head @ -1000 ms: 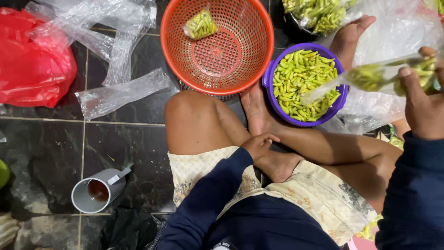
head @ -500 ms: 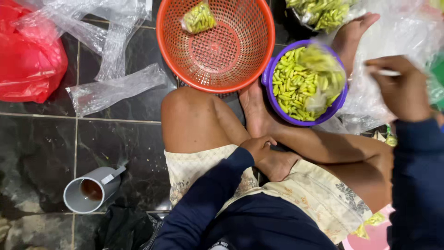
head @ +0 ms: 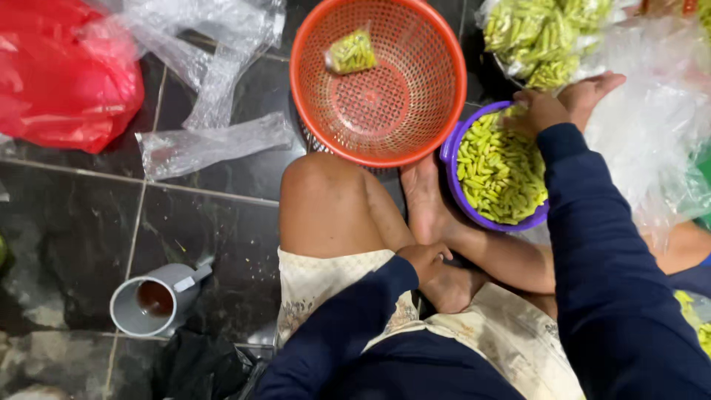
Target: The person puts green peppers into small plastic bags by hand and ties them closed, working on the floor alongside other people.
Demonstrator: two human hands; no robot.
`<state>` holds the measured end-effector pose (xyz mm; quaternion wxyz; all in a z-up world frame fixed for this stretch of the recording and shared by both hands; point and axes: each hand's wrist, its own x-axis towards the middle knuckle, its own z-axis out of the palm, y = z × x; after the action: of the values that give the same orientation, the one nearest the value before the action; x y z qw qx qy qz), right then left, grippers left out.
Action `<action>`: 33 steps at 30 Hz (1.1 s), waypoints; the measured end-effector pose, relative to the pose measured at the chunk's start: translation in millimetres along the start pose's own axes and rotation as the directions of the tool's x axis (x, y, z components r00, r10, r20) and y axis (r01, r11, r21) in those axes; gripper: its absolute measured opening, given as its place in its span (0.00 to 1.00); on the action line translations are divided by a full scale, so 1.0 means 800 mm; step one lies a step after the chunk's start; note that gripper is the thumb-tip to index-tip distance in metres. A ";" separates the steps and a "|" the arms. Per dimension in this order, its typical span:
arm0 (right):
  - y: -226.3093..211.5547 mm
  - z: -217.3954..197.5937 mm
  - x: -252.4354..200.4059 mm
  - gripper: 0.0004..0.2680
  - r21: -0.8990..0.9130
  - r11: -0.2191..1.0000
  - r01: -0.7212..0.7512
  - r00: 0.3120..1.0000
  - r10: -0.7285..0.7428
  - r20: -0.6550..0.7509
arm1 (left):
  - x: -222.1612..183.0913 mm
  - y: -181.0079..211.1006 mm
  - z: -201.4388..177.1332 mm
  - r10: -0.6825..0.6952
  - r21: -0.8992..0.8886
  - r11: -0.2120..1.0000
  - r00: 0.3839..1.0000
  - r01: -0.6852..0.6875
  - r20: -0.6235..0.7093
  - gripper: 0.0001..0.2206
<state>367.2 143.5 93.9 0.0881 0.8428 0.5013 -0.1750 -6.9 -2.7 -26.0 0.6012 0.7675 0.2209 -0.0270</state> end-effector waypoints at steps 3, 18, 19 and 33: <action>0.055 0.017 0.010 0.26 -0.182 0.982 0.055 0.998 -0.048 0.045 | 0.015 -0.008 0.019 -0.003 0.057 0.998 0.999 0.001 0.033 0.10; 0.168 -0.075 -0.229 0.13 0.716 0.656 0.240 0.888 0.150 -0.435 | 0.013 0.003 0.013 -0.063 0.148 0.988 0.990 0.044 0.128 0.18; 0.157 -0.080 -0.232 0.15 0.695 0.650 0.308 0.854 0.133 -0.503 | 0.012 0.005 0.012 -0.069 0.139 0.989 0.993 0.055 0.095 0.16; 0.096 -0.110 -0.281 0.12 0.491 0.739 0.462 0.616 0.131 -0.777 | 0.008 0.018 0.005 -0.096 0.135 0.987 0.995 0.092 0.026 0.15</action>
<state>354.4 -47.7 259.2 -0.4509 0.7540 0.4766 0.0317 5.1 -6.9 -15.8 0.5498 0.7944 0.2448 -0.0823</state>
